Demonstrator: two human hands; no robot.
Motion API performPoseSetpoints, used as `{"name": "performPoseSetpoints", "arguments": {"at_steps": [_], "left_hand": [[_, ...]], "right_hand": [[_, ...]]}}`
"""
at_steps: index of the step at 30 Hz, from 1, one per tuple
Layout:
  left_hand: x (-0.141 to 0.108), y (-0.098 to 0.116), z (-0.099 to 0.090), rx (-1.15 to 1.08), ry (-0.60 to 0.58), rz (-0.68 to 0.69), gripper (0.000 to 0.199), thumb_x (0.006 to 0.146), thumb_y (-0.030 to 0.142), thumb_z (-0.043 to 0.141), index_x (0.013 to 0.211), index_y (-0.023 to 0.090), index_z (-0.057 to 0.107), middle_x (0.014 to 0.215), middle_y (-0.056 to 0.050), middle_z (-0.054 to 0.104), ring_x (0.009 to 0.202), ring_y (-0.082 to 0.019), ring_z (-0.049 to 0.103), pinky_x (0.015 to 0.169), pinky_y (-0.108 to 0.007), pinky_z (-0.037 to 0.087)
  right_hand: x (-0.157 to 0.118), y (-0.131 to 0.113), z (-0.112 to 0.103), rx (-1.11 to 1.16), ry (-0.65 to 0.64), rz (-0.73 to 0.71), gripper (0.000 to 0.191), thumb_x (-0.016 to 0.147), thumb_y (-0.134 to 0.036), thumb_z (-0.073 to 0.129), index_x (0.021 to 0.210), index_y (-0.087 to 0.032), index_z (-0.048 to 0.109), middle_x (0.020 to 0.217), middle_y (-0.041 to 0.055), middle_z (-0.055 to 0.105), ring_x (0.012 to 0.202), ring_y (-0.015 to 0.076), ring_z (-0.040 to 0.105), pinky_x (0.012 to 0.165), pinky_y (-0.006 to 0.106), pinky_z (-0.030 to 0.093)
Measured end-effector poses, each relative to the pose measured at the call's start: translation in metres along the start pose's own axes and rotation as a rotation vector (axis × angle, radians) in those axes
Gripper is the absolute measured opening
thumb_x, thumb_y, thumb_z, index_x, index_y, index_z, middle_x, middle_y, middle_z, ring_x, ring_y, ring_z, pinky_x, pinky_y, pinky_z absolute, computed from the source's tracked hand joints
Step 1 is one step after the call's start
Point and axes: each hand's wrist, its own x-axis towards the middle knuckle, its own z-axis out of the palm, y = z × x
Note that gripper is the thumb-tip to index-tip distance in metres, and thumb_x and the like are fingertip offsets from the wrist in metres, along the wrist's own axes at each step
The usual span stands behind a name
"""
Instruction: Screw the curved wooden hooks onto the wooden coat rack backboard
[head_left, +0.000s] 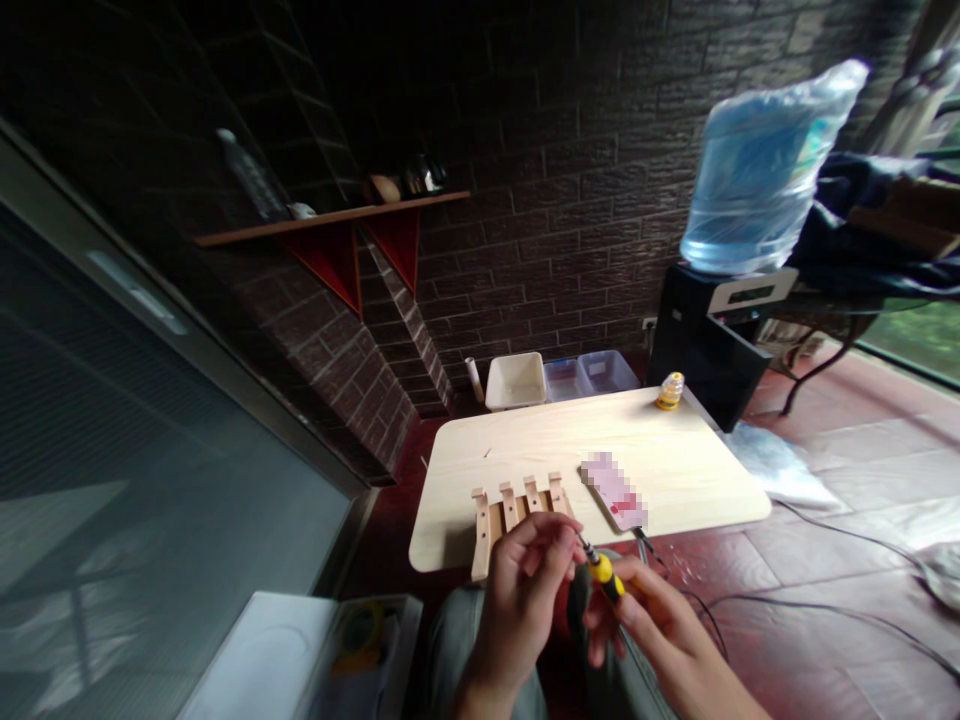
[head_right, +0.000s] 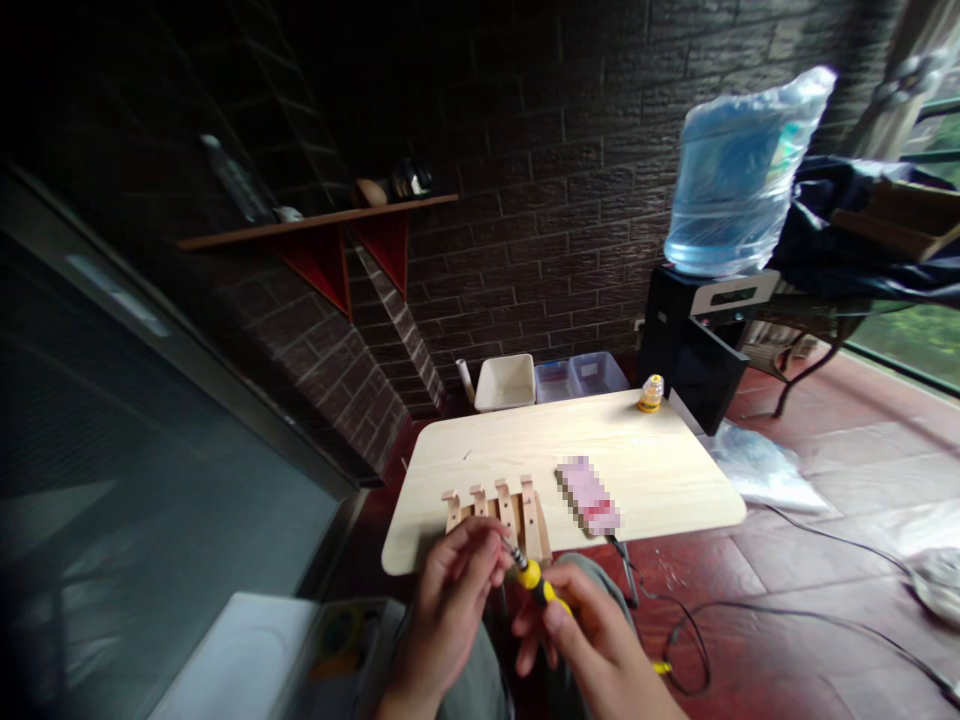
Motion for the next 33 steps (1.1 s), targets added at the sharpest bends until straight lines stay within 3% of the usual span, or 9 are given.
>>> {"name": "performPoseSetpoints", "arguments": {"at_steps": [6,12,17,20,24,28,33], "left_hand": [[-0.014,0.011,0.004,-0.034,-0.079,0.021,0.032,0.090,0.049,0.071,0.099,0.018,0.069,0.079,-0.003,0.068,0.072,-0.013,0.061,0.067,-0.021,0.050],[-0.025,0.029,0.009,-0.058,-0.151,0.066,0.025,0.093,0.042,0.070,0.093,0.018,0.066,0.079,-0.001,0.062,0.067,-0.009,0.057,0.064,-0.018,0.048],[-0.021,0.028,0.011,0.036,-0.076,0.125,0.025,0.096,0.042,0.066,0.096,0.018,0.068,0.082,-0.002,0.067,0.068,-0.010,0.059,0.067,-0.020,0.050],[-0.002,0.007,-0.001,0.107,0.011,0.147,0.031,0.100,0.044,0.059,0.115,0.018,0.066,0.091,-0.005,0.072,0.071,-0.012,0.063,0.075,-0.025,0.054],[0.040,-0.044,-0.037,0.348,0.055,0.097,0.033,0.096,0.047,0.062,0.097,0.016,0.071,0.088,-0.008,0.074,0.080,-0.019,0.068,0.074,-0.027,0.055],[0.073,-0.093,-0.069,0.674,-0.009,0.099,0.031,0.100,0.041,0.053,0.096,0.018,0.074,0.096,-0.008,0.077,0.091,-0.022,0.071,0.084,-0.032,0.055],[0.098,-0.125,-0.070,1.025,-0.091,0.150,0.023,0.091,0.024,0.062,0.109,0.024,0.075,0.110,-0.004,0.076,0.102,-0.022,0.068,0.097,-0.035,0.051]], "right_hand": [[-0.010,-0.018,0.005,-0.001,-0.053,0.001,0.031,0.097,-0.058,0.055,0.109,-0.031,0.064,0.091,0.0060,0.072,0.068,0.0223,0.071,0.064,0.037,0.055],[-0.019,-0.028,0.010,-0.151,0.078,-0.170,0.017,0.100,-0.038,0.059,0.112,-0.027,0.064,0.095,0.0040,0.070,0.073,0.0165,0.071,0.073,0.028,0.057],[-0.017,-0.019,0.005,-0.267,0.192,-0.228,0.017,0.098,-0.033,0.063,0.113,-0.025,0.065,0.096,0.0049,0.070,0.075,0.0164,0.070,0.073,0.026,0.057],[-0.006,-0.006,-0.011,-0.310,0.262,-0.154,0.025,0.099,-0.038,0.060,0.118,-0.021,0.064,0.097,0.0066,0.070,0.076,0.0170,0.068,0.076,0.028,0.056],[0.021,0.019,-0.046,-0.398,0.320,-0.064,0.037,0.097,-0.048,0.063,0.119,-0.019,0.064,0.087,0.0050,0.072,0.077,0.0184,0.067,0.075,0.029,0.053],[0.052,0.046,-0.082,-0.474,0.319,-0.018,0.045,0.096,-0.057,0.059,0.114,-0.016,0.068,0.082,0.0060,0.071,0.071,0.0192,0.066,0.068,0.030,0.053],[0.086,0.070,-0.111,-0.609,0.255,0.006,0.046,0.097,-0.057,0.055,0.111,-0.016,0.069,0.084,0.0063,0.071,0.070,0.0185,0.065,0.064,0.029,0.051]]}}
